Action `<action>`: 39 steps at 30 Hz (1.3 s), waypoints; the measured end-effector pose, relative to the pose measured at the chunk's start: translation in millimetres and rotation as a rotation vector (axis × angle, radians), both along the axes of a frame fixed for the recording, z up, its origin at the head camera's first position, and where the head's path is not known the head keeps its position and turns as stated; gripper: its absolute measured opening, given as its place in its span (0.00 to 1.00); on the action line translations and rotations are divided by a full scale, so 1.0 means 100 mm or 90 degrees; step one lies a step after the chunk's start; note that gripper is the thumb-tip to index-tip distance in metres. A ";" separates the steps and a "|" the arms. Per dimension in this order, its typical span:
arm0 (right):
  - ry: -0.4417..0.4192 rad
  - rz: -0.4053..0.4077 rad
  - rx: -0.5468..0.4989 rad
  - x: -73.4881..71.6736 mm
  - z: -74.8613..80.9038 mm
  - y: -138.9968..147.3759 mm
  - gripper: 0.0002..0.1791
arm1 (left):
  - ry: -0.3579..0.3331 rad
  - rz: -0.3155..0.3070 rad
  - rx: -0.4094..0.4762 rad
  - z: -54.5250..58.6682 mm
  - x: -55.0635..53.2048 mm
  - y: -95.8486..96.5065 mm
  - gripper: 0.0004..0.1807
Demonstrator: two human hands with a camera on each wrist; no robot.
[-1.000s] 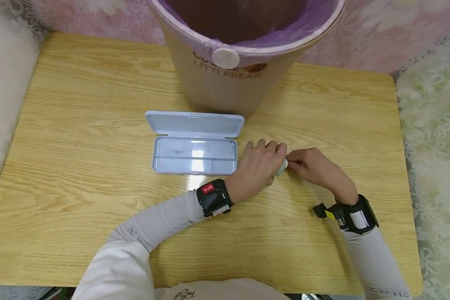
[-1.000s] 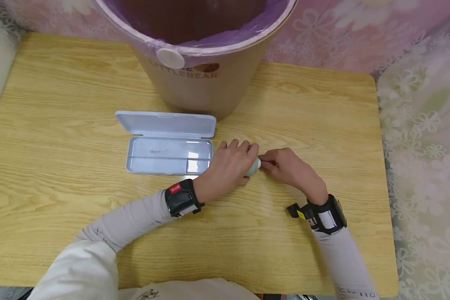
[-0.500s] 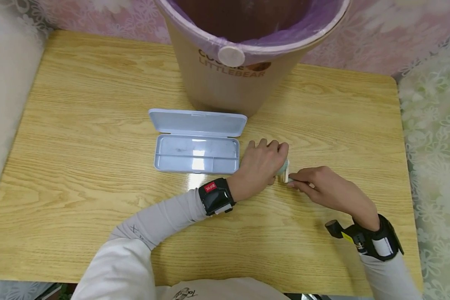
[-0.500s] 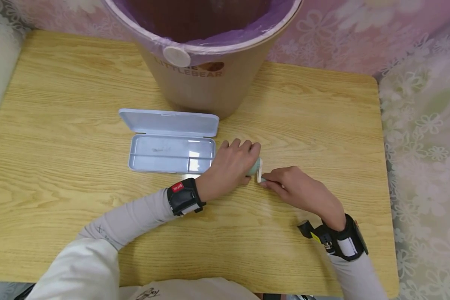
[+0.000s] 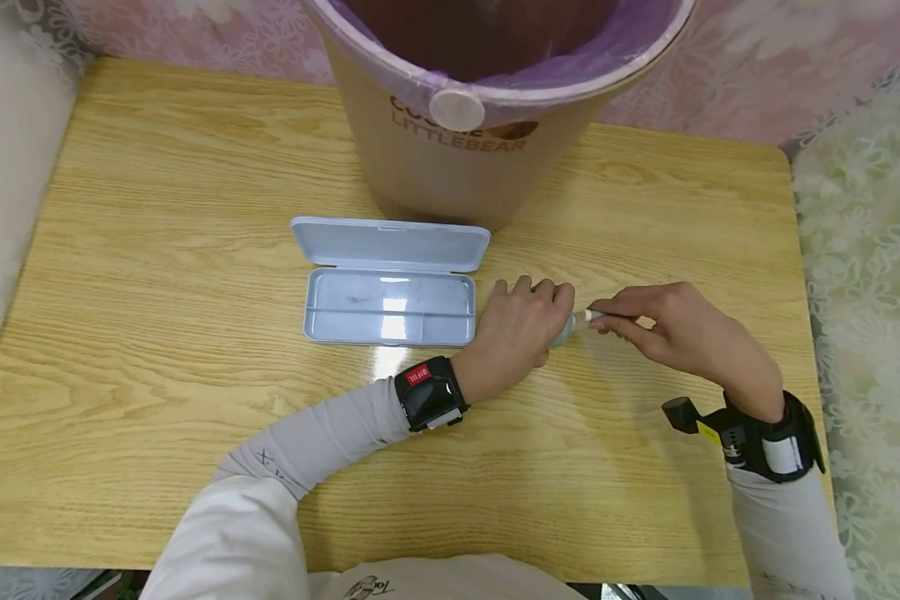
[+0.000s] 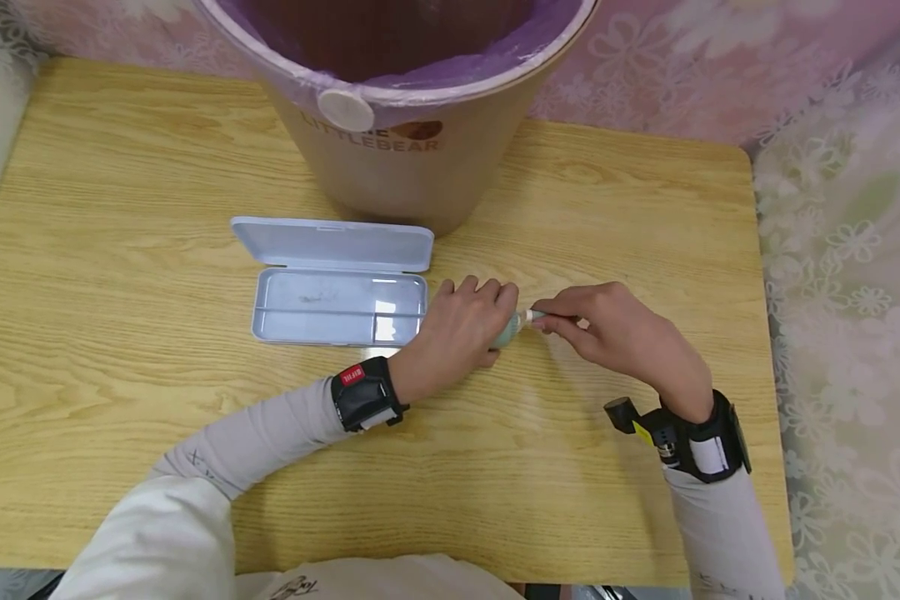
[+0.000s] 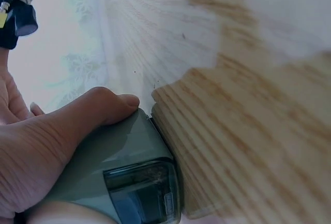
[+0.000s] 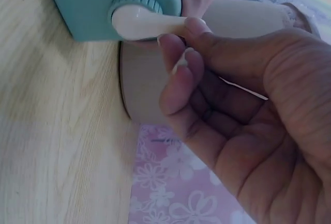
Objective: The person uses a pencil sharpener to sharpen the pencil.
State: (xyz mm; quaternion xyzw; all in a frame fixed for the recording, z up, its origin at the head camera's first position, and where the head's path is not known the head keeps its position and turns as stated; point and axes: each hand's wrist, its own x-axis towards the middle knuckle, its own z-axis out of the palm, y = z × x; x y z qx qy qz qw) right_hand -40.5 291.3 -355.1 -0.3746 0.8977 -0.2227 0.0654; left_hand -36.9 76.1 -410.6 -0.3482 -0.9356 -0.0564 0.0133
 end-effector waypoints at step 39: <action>-0.086 -0.030 -0.041 0.24 -0.65 -0.02 0.10 | 0.009 0.024 -0.010 0.00 0.03 0.03 0.15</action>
